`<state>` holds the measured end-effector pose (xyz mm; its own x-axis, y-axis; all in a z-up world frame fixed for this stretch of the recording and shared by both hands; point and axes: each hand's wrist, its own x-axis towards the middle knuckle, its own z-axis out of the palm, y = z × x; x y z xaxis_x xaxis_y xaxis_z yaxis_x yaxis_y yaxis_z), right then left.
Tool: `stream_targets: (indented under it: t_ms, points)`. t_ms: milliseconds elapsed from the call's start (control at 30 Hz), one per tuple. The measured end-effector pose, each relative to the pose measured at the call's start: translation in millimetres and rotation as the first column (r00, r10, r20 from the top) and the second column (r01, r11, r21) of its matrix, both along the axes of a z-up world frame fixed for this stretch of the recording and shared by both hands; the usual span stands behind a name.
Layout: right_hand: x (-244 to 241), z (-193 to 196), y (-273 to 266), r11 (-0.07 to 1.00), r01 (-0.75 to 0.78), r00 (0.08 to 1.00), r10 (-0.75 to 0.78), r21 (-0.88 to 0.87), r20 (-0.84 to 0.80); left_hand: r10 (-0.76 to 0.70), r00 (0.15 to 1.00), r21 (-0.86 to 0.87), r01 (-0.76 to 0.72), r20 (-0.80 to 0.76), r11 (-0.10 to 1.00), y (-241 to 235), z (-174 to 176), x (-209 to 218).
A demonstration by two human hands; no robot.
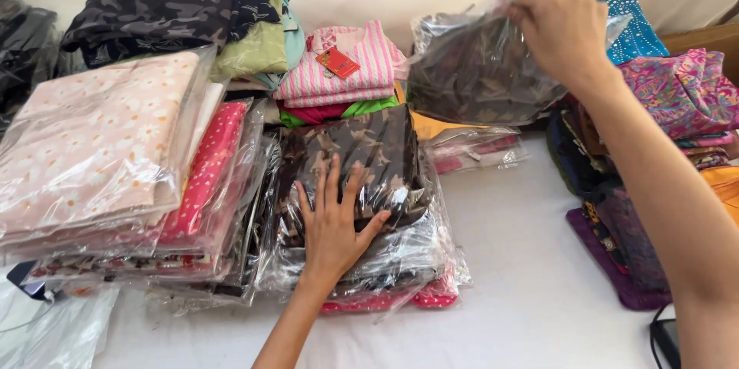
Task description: The person sorts and stacks various folded garments on a white table. They handle items including patterned shirts, camouflage pants, and graphic tees, some of which are in clear plastic packaging. The person arranges the clothes into neat piles, occasionally moving stacks to make space for new items.
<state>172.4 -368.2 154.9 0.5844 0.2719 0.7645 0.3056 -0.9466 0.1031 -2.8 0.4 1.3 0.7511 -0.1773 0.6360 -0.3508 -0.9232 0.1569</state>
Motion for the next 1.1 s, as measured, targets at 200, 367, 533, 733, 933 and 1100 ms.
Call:
stream_targets:
  t_ms: [200,367,533,733,933,1100]
  points:
    - [-31.4,60.7,55.9,0.996,-0.037,0.894,0.068,-0.079,0.443,-0.337,0.942,-0.325,0.322,0.012,0.889,7.8,10.5,-19.0]
    - [-102.5,-4.8,152.4,0.989,-0.068,0.941,0.109,-0.135,0.32,-0.573,0.819,-0.868,0.285,-0.001,0.408,27.2,16.9,-17.1]
    - [-166.4,-125.5,211.7,0.882,-0.363,0.917,0.395,-0.3,0.05,-0.589,0.793,-0.908,-0.12,0.156,-0.402,69.7,4.7,-23.0]
    - [-189.7,-104.5,185.9,0.803,-0.577,0.815,0.555,-0.147,-0.168,-0.442,0.893,-0.944,-0.216,-0.089,-0.247,84.8,-21.7,-20.3]
    - [-184.1,-116.2,140.9,0.763,-0.645,0.741,0.612,-0.037,-0.277,-0.413,0.902,-0.952,-0.229,-0.129,-0.204,85.8,-5.6,-52.1]
    - [-208.0,-124.6,141.1,0.83,-0.536,0.832,0.489,-0.153,-0.263,-0.299,0.928,-0.953,-0.272,-0.224,-0.131,77.7,-9.5,-84.7]
